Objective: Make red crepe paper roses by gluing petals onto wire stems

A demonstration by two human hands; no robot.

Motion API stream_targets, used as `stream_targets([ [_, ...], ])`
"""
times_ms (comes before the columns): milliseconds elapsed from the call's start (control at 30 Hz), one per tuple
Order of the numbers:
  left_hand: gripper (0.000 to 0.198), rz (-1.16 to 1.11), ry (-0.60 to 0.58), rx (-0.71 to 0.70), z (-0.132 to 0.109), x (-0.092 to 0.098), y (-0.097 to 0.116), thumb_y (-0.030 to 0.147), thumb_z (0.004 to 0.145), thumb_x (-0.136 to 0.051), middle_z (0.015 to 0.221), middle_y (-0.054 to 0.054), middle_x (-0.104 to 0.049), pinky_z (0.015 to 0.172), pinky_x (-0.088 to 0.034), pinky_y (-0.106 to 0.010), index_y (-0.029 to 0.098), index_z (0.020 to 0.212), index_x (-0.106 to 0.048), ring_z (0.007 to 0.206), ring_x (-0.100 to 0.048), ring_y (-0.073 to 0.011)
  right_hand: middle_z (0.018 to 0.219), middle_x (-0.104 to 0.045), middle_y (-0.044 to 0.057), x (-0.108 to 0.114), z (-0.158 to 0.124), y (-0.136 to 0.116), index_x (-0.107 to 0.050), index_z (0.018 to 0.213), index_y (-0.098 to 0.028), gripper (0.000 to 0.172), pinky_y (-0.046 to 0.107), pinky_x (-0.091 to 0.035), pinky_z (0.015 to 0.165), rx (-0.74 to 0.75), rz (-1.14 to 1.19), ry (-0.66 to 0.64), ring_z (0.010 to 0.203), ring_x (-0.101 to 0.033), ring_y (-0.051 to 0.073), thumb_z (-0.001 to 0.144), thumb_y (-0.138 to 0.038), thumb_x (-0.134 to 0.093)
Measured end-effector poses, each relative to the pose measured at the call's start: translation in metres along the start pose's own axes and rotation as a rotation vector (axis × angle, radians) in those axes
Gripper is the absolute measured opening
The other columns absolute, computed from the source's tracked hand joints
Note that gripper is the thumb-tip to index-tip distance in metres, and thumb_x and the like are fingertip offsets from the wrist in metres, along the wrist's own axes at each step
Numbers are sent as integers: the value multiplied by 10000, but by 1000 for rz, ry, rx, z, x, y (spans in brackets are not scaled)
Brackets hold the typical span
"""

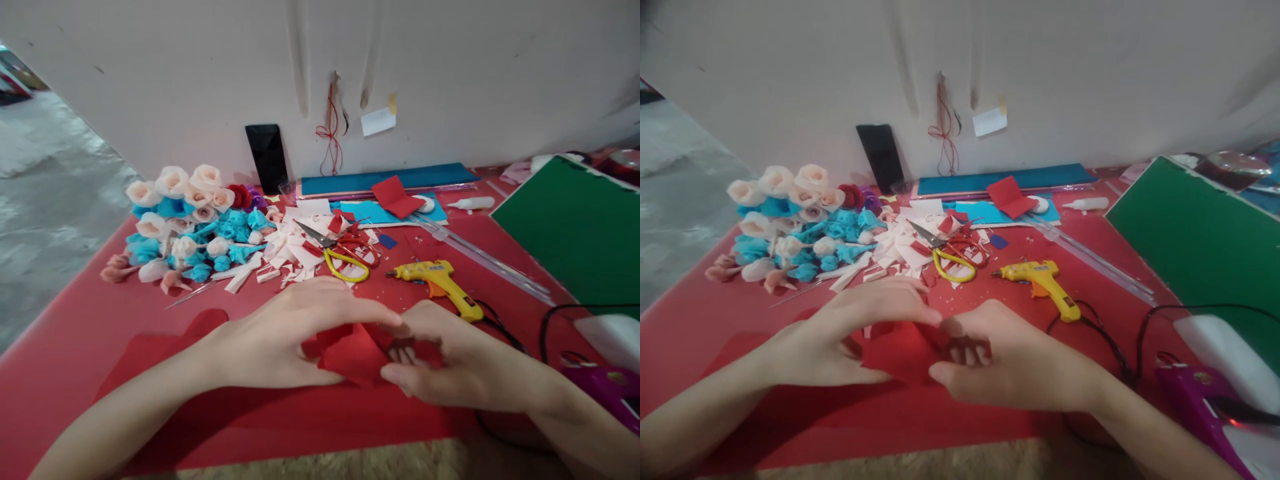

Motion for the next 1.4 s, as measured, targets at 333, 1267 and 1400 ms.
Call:
stream_targets([
  [333, 139, 169, -38, -167, 2, -9, 13, 245, 808, -556, 840, -36, -644, 976, -357, -344, 164, 912, -600, 783, -593, -124, 490, -401, -73, 2, -4, 1, -439, 586, -140, 180, 95, -290, 428, 23, -114, 26, 450, -355, 2, 727, -172, -545],
  [1267, 154, 248, 60, -203, 1, 3, 14, 231, 772, -606, 857, -45, -655, 940, -389, -293, 162, 906, -632, 791, -604, -108, 574, -482, -38, 10, -7, -5, -533, 742, -148, 243, 141, -335, 464, 134, -277, 105, 496, -416, 32, 860, -355, -484],
  [1400, 234, 207, 84, -201, 3, 6, 13, 228, 769, -606, 1053, -101, -602, 930, -409, -294, 142, 986, -602, 981, -552, -144, 564, -460, -38, 9, -8, -2, -471, 672, -157, 274, 141, -320, 449, 115, -249, 73, 497, -400, 36, 857, -358, -488],
])
Point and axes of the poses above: each hand's wrist, its own z-axis towards the middle knuckle, its own x-axis out of the back of the hand, y = z × x, the point moved 10 cm from there along z, towards the middle knuckle
